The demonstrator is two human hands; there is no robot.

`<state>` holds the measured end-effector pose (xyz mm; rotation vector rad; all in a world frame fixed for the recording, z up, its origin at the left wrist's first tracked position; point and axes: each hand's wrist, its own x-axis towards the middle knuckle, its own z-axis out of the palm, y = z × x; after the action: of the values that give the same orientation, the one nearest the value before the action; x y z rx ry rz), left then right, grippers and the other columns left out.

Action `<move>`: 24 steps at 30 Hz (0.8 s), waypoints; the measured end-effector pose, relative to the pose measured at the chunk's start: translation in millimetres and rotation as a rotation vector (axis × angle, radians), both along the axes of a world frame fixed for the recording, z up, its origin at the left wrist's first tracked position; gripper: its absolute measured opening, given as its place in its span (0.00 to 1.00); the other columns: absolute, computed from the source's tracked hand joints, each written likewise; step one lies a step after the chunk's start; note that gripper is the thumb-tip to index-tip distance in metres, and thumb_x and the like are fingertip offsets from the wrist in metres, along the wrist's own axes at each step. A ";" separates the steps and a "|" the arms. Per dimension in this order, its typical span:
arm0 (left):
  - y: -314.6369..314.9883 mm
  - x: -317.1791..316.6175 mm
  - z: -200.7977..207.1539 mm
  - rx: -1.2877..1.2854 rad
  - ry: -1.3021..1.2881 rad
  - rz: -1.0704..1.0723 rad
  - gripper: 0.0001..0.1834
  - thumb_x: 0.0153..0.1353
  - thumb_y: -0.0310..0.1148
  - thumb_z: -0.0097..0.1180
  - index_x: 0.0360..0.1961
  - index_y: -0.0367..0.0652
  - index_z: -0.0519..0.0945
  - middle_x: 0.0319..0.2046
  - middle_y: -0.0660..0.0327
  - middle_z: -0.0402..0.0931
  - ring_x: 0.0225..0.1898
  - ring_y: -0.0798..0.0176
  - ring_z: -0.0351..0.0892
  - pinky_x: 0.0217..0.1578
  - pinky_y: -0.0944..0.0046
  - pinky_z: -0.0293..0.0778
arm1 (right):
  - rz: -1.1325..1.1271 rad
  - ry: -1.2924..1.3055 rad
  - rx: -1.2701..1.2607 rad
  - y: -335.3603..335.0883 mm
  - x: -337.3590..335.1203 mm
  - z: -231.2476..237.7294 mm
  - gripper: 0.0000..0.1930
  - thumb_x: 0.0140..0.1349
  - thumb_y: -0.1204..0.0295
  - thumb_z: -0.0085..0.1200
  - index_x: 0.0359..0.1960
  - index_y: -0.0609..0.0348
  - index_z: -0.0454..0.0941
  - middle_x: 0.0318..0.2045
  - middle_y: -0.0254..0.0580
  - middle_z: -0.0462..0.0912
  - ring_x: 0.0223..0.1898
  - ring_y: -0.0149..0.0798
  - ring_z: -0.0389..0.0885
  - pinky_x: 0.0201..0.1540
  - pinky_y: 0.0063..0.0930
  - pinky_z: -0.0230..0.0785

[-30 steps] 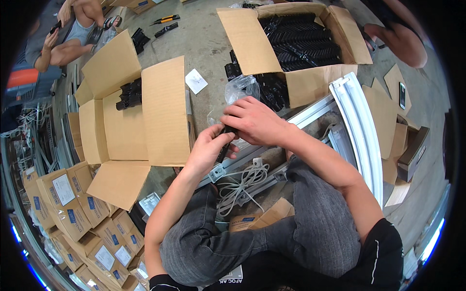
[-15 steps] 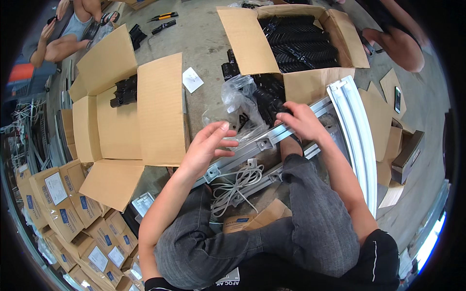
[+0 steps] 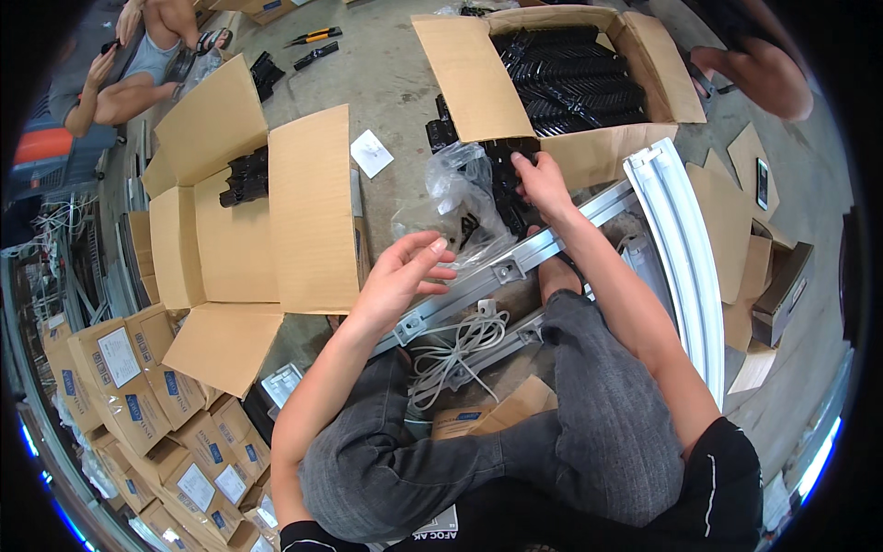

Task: The person takes small black plastic components and small metal pieces from containers and connects them together.

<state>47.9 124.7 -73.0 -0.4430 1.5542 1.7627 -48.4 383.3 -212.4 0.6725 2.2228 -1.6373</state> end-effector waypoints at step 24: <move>-105.6 -37.1 138.8 -1.297 0.909 0.220 0.16 0.69 0.32 0.53 0.53 0.32 0.78 0.44 0.49 0.83 0.48 0.55 0.82 0.48 0.59 0.77 | 0.438 0.565 0.421 -17.8 38.7 25.3 0.09 0.62 0.69 0.57 0.38 0.62 0.79 0.36 0.50 0.80 0.37 0.57 0.80 0.41 0.46 0.73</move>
<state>10.7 19.1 65.8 -0.3971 3.3402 0.8155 -9.7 365.5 -187.1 -0.2390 2.8791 -1.2445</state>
